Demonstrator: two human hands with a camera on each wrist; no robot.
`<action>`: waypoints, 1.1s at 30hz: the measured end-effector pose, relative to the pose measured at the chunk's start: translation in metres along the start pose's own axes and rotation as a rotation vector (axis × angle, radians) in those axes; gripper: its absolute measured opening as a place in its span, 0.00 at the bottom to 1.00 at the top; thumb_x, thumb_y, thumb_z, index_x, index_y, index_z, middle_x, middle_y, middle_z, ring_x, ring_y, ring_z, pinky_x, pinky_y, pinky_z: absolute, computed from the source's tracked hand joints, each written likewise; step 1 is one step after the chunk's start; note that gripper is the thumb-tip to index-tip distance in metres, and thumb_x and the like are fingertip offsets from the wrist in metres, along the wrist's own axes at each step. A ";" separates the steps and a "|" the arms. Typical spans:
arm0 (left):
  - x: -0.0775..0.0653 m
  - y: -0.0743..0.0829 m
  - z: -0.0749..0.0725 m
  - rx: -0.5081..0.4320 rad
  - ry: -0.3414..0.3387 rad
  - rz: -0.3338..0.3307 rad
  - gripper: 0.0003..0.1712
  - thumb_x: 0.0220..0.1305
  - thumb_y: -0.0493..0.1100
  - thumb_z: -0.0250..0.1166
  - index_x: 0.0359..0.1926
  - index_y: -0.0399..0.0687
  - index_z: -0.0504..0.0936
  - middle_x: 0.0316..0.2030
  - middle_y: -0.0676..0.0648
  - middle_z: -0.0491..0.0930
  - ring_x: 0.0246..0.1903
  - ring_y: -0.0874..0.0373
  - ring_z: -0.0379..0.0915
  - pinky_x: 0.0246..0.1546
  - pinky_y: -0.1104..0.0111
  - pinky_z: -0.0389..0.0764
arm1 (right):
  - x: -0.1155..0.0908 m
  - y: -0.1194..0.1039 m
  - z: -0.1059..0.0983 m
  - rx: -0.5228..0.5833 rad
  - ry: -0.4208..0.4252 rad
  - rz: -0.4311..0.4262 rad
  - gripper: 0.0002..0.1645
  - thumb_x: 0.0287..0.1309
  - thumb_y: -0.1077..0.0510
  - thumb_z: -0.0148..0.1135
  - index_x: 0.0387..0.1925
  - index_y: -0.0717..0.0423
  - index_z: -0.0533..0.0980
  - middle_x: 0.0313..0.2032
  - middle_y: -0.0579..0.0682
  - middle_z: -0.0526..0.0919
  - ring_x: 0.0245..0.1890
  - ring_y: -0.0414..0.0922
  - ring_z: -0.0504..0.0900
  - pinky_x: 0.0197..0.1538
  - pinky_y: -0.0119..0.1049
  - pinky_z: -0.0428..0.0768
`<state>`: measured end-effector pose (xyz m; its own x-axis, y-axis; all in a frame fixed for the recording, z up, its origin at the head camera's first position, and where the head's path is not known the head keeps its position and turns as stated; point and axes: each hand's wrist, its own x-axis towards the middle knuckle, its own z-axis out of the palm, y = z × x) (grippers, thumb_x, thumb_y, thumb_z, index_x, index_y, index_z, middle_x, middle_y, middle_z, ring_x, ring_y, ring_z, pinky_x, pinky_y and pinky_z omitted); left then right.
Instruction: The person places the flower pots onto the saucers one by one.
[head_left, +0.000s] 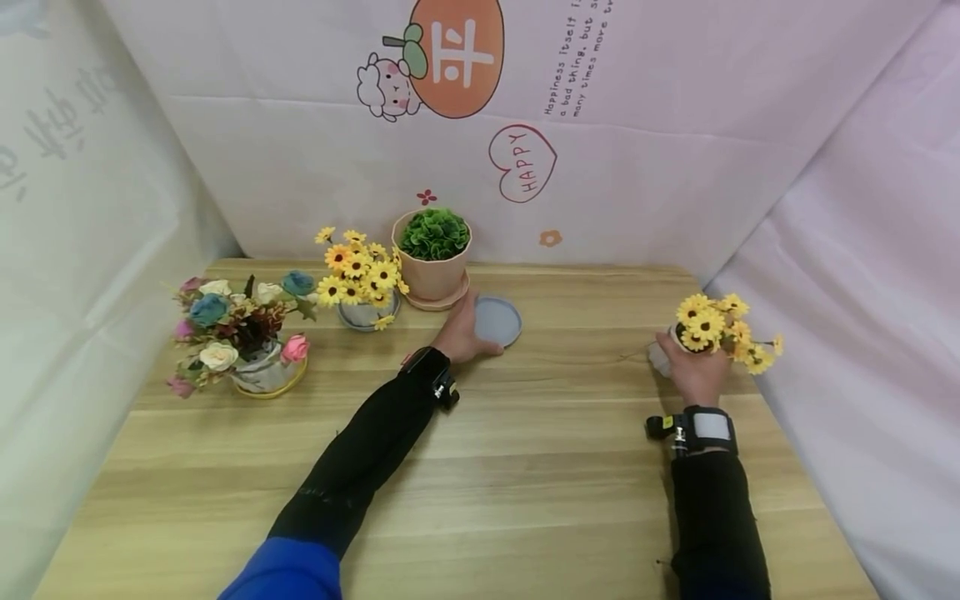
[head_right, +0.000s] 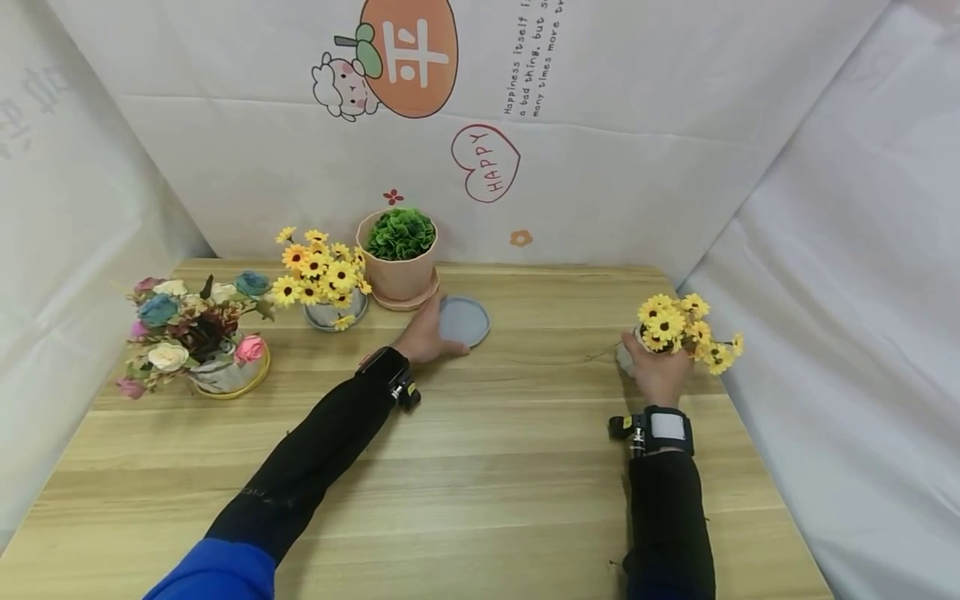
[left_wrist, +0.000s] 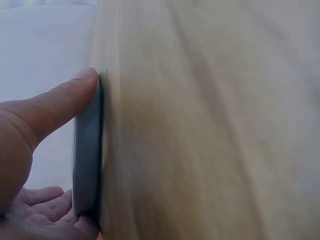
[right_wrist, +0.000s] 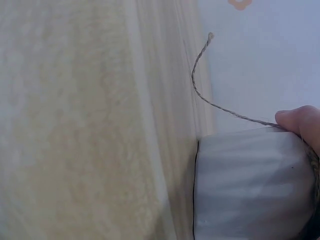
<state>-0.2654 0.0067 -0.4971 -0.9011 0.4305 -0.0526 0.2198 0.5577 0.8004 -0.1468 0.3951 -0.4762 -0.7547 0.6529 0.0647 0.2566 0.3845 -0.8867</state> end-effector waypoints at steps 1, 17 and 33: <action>-0.002 0.000 0.000 0.000 0.000 0.006 0.69 0.52 0.47 0.85 0.83 0.35 0.49 0.80 0.34 0.55 0.79 0.42 0.56 0.79 0.52 0.65 | 0.000 0.000 0.000 0.002 0.001 -0.005 0.33 0.58 0.48 0.78 0.64 0.41 0.76 0.59 0.40 0.79 0.68 0.43 0.75 0.76 0.44 0.71; -0.037 -0.001 -0.007 0.014 -0.072 -0.015 0.69 0.55 0.49 0.83 0.83 0.36 0.46 0.82 0.35 0.52 0.81 0.42 0.52 0.82 0.53 0.61 | 0.002 0.003 -0.002 -0.034 -0.008 0.003 0.42 0.60 0.47 0.77 0.74 0.42 0.71 0.72 0.50 0.75 0.73 0.45 0.71 0.80 0.42 0.68; -0.073 -0.010 -0.010 0.005 -0.081 -0.007 0.70 0.52 0.50 0.86 0.83 0.38 0.49 0.80 0.34 0.56 0.80 0.41 0.55 0.81 0.50 0.63 | 0.002 0.003 -0.001 -0.039 -0.013 -0.002 0.42 0.59 0.46 0.77 0.73 0.43 0.72 0.72 0.51 0.76 0.73 0.46 0.72 0.80 0.44 0.68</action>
<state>-0.2051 -0.0374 -0.4955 -0.8695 0.4823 -0.1064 0.2155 0.5643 0.7969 -0.1474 0.3982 -0.4779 -0.7629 0.6437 0.0607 0.2777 0.4110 -0.8683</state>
